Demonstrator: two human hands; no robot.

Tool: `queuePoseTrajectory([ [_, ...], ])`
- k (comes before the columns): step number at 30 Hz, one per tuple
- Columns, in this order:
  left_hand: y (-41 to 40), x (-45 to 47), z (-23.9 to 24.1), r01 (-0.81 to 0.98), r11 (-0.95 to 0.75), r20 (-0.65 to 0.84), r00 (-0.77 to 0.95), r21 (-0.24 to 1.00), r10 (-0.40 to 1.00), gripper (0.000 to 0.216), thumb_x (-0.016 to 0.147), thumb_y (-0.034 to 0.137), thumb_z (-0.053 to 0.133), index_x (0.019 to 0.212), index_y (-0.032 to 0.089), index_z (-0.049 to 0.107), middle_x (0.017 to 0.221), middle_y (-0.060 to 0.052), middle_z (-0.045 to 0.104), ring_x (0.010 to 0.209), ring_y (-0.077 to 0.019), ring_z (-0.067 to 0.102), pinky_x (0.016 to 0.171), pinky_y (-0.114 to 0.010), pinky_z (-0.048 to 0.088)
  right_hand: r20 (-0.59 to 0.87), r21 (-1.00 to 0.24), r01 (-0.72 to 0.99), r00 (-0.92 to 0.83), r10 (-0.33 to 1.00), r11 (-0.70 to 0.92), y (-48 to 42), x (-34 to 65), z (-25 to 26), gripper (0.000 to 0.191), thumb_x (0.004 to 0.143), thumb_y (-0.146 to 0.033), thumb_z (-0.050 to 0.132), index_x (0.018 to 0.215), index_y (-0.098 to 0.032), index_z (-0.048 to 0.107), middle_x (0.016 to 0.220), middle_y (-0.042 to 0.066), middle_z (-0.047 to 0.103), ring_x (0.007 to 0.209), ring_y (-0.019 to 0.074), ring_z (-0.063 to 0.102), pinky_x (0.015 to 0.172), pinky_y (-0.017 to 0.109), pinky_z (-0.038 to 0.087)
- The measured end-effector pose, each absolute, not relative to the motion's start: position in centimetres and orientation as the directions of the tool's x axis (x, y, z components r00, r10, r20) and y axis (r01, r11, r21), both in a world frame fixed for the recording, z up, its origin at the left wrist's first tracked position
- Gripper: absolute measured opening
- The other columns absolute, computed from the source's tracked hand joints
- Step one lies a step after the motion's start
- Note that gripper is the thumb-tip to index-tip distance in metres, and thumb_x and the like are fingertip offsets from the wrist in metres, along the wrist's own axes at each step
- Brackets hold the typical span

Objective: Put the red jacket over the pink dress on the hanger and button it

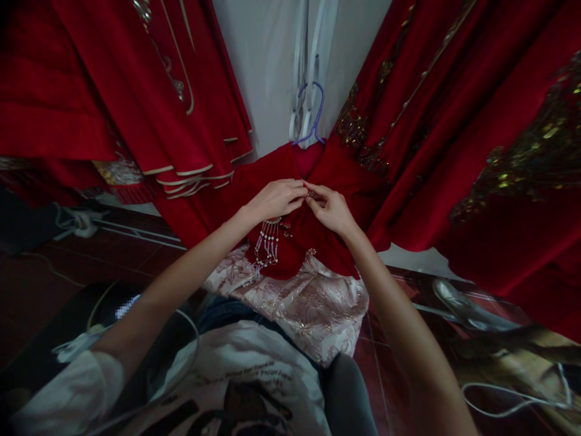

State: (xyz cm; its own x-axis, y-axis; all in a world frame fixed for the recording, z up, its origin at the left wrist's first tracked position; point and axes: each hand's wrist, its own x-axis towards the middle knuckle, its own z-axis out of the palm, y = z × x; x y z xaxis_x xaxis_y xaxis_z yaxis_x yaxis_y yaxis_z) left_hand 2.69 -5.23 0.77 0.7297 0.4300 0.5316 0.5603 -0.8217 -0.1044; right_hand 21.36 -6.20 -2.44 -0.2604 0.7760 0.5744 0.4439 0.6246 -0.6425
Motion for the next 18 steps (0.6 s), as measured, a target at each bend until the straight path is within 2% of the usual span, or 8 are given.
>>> queuePoseTrajectory([
  [2, -5.0, 2.9, 0.6, 0.575, -0.810, 0.538, 0.721, -0.113, 0.437, 0.019, 0.091, 0.015, 0.047, 0.097, 0.014, 0.065, 0.100, -0.009, 0.066, 0.095, -0.0195, 0.062, 0.087, -0.033, 0.047, 0.649, -0.560, 0.516, -0.214, 0.730, 0.649, -6.0, 20.7, -2.4, 0.040, 0.087, -0.033, 0.055, 0.123, -0.020, 0.064, 0.115, 0.008, 0.068, 0.101, 0.0236, 0.065, 0.093, 0.041, 0.054],
  [4, -5.0, 3.2, -0.1, 0.581, -0.813, 0.607, 0.636, 0.029, 0.476, 0.018, 0.090, 0.013, 0.048, 0.099, 0.014, 0.064, 0.102, -0.010, 0.067, 0.095, -0.0189, 0.063, 0.087, -0.032, 0.049, 0.707, -0.520, 0.557, -0.145, 0.692, 0.647, -6.0, 19.7, -2.6, 0.042, 0.090, -0.031, 0.048, 0.129, -0.020, 0.058, 0.120, 0.010, 0.063, 0.105, 0.0239, 0.062, 0.093, 0.041, 0.053],
  [7, -5.1, 3.7, -1.9, 0.440, -0.762, 0.663, 0.390, 0.476, 0.639, 0.015, 0.090, 0.014, 0.049, 0.099, 0.014, 0.061, 0.099, -0.008, 0.069, 0.089, -0.0143, 0.066, 0.082, -0.027, 0.052, 0.711, -0.554, 0.558, -0.070, 0.700, 0.618, -6.6, 18.4, -3.7, 0.057, 0.096, -0.035, 0.038, 0.151, -0.026, 0.025, 0.131, 0.012, 0.055, 0.110, 0.0232, 0.059, 0.092, 0.042, 0.054],
  [10, -5.4, 4.4, -3.3, 0.107, -0.554, 0.501, 0.311, 0.826, 0.807, 0.015, 0.094, 0.020, 0.046, 0.098, 0.014, 0.059, 0.098, -0.009, 0.070, 0.083, -0.0114, 0.068, 0.077, -0.025, 0.055, 0.721, -0.536, 0.568, -0.078, 0.689, 0.625, -8.0, 17.6, -5.6, 0.080, 0.094, -0.041, 0.045, 0.155, -0.031, -0.007, 0.145, 0.012, 0.040, 0.124, 0.0246, 0.051, 0.101, 0.045, 0.049],
  [12, -5.7, 5.0, -3.7, -0.068, -0.406, 0.403, 0.344, 0.911, 0.848, 0.020, 0.097, 0.026, 0.042, 0.100, 0.014, 0.057, 0.099, -0.009, 0.069, 0.077, -0.0102, 0.068, 0.074, -0.025, 0.057, 0.752, -0.459, 0.596, -0.133, 0.645, 0.659, -9.0, 17.2, -7.0, 0.103, 0.085, -0.044, 0.060, 0.153, -0.029, -0.015, 0.157, 0.012, 0.019, 0.139, 0.0291, 0.035, 0.111, 0.050, 0.039],
  [14, -5.9, 5.5, -3.7, -0.154, -0.318, 0.353, 0.345, 0.935, 0.870, 0.018, 0.098, 0.026, 0.042, 0.100, 0.015, 0.056, 0.095, -0.007, 0.068, 0.068, -0.0082, 0.067, 0.070, -0.024, 0.056, 0.764, -0.369, 0.628, -0.215, 0.608, 0.685, -9.9, 17.2, -8.2, 0.113, 0.078, -0.040, 0.067, 0.153, -0.026, -0.017, 0.161, 0.010, 0.004, 0.146, 0.0329, 0.018, 0.116, 0.054, 0.031],
  [16, -6.0, 5.9, -3.6, -0.167, -0.282, 0.322, 0.314, 0.945, 0.893, 0.011, 0.096, 0.024, 0.047, 0.097, 0.015, 0.054, 0.092, -0.005, 0.067, 0.064, -0.0062, 0.064, 0.066, -0.021, 0.055, 0.749, -0.333, 0.646, -0.262, 0.608, 0.687, -10.6, 17.7, -8.9, 0.103, 0.082, -0.029, 0.060, 0.154, -0.026, -0.013, 0.161, 0.008, 0.005, 0.148, 0.0318, 0.016, 0.116, 0.054, 0.031],
  [18, -6.1, 6.0, -3.7, -0.144, -0.263, 0.295, 0.299, 0.954, 0.907, 0.009, 0.095, 0.023, 0.050, 0.098, 0.015, 0.054, 0.093, -0.005, 0.066, 0.065, -0.0064, 0.063, 0.064, -0.020, 0.054, 0.727, -0.387, 0.662, -0.210, 0.654, 0.642, -11.3, 19.1, -9.0, 0.089, 0.085, -0.019, 0.049, 0.155, -0.026, -0.005, 0.159, 0.010, 0.018, 0.142, 0.0294, 0.031, 0.110, 0.050, 0.041],
])
